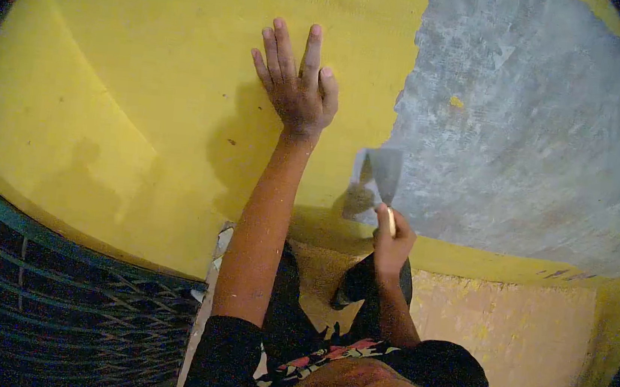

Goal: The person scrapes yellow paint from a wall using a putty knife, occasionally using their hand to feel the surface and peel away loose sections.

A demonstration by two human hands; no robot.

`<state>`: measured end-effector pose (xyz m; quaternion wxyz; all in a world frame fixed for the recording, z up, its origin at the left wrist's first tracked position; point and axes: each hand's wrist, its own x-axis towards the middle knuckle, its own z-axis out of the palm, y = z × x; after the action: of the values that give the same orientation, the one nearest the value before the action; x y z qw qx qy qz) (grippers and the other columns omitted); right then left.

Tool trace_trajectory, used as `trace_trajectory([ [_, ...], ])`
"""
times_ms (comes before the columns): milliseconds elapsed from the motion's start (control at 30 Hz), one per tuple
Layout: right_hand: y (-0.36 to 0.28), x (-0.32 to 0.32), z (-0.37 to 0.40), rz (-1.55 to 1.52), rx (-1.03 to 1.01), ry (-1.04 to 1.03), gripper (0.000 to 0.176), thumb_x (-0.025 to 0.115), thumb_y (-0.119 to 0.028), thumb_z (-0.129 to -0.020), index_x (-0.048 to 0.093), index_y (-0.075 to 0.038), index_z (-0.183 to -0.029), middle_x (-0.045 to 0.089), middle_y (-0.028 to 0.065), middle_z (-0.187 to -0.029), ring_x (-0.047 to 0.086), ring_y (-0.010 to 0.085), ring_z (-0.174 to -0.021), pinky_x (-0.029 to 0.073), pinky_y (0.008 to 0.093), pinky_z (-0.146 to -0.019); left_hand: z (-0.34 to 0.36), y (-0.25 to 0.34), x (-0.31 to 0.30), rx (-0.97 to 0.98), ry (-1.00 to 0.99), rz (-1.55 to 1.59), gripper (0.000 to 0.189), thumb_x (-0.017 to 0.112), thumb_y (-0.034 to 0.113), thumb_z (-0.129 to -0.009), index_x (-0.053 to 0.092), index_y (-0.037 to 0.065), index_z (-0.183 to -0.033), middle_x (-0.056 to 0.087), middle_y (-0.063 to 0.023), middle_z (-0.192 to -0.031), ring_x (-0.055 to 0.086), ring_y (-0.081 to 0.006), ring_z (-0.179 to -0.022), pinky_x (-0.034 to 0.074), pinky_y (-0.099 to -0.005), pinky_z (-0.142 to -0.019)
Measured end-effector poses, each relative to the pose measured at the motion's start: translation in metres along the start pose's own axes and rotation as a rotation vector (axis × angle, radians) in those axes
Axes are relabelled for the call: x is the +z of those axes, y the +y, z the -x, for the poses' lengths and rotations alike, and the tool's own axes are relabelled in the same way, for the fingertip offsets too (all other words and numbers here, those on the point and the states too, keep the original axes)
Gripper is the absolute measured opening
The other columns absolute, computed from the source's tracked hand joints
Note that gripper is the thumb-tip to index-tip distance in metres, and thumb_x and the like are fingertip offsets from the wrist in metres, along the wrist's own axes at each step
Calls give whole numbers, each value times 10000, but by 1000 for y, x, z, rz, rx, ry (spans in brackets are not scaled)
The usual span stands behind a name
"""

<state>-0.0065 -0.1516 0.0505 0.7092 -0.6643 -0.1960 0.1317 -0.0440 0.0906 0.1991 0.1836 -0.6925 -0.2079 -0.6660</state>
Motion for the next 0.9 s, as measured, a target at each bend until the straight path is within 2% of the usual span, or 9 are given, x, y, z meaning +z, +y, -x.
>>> trace_trajectory([
  [67, -6, -13, 6, -25, -11, 53, 322, 619, -319, -1002, 688, -33, -870, 448, -70, -598, 398, 33, -517, 275, 232, -466, -1, -1, -1, -4, -18, 12, 552, 356, 328, -1000, 414, 145, -1517, 226, -267, -1603, 204, -464, -1479, 108, -636, -1173],
  [167, -7, -49, 6, -125, -54, 45, 291, 488, -283, -1064, 648, -40, -1046, 481, -36, -699, 413, 50, -598, 299, 231, -515, -1, 1, -2, -14, -40, 26, 561, 383, 317, -991, 406, 137, -1521, 214, -271, -1605, 189, -469, -1482, 102, -639, -1174],
  [400, -19, -55, 2, 91, -398, 52, 218, 616, -222, -1003, 576, -25, -1085, 591, 31, -926, 534, 113, -825, 457, 267, -736, 46, 34, -36, -154, -118, 151, 588, 541, 242, -963, 403, 89, -1514, 191, -271, -1612, 181, -468, -1482, 132, -597, -1187],
  [533, 6, -32, -7, 24, -301, -34, 210, 673, -176, -964, 554, -46, -1077, 586, 38, -924, 537, 112, -837, 464, 258, -719, 100, 89, -73, -637, -284, 408, 471, 631, 226, -945, 535, -7, -1342, 565, -224, -1323, 495, -399, -1283, 358, -469, -1115],
  [567, 14, -28, -12, 18, -303, -39, 210, 673, -176, -964, 554, -46, -1077, 586, 38, -924, 537, 112, -837, 464, 258, -719, 109, 94, -72, -634, -281, 403, 471, 631, 226, -945, 535, -7, -1342, 565, -224, -1323, 495, -399, -1283, 358, -469, -1115],
  [667, 25, -23, -19, 50, -236, -54, 215, 677, -163, -959, 541, -49, -1080, 584, 35, -885, 539, 103, -812, 458, 243, -672, 117, 99, -68, -1001, -473, 786, 396, 675, 280, -942, 594, -18, -1191, 652, -139, -1089, 641, -301, -1030, 501, -434, -953],
  [733, 21, -19, -18, -46, -124, -140, 237, 680, -185, -958, 545, -47, -1094, 576, 29, -822, 539, 99, -751, 451, 241, -644, 107, 100, -66, -1633, -648, 1300, 360, 710, 300, -927, 620, -12, -1082, 660, -89, -1005, 673, -200, -835, 563, -333, -746],
  [833, 1, -19, -7, -100, 20, -211, 297, 671, -202, -964, 597, 5, -1165, 642, 65, -837, 590, 119, -764, 487, 261, -679, 109, 102, -60, -1629, -720, 1396, 326, 719, 273, -922, 635, -22, -1030, 663, -92, -954, 668, -177, -739, 571, -297, -657],
  [900, 20, -14, -11, 5, -119, -160, 340, 661, -204, -971, 605, 29, -1212, 679, 98, -896, 616, 137, -801, 505, 277, -713, 116, 101, -52, -1627, -683, 1389, 322, 726, 262, -915, 645, -30, -1022, 665, -88, -932, 670, -176, -748, 581, -303, -669],
])
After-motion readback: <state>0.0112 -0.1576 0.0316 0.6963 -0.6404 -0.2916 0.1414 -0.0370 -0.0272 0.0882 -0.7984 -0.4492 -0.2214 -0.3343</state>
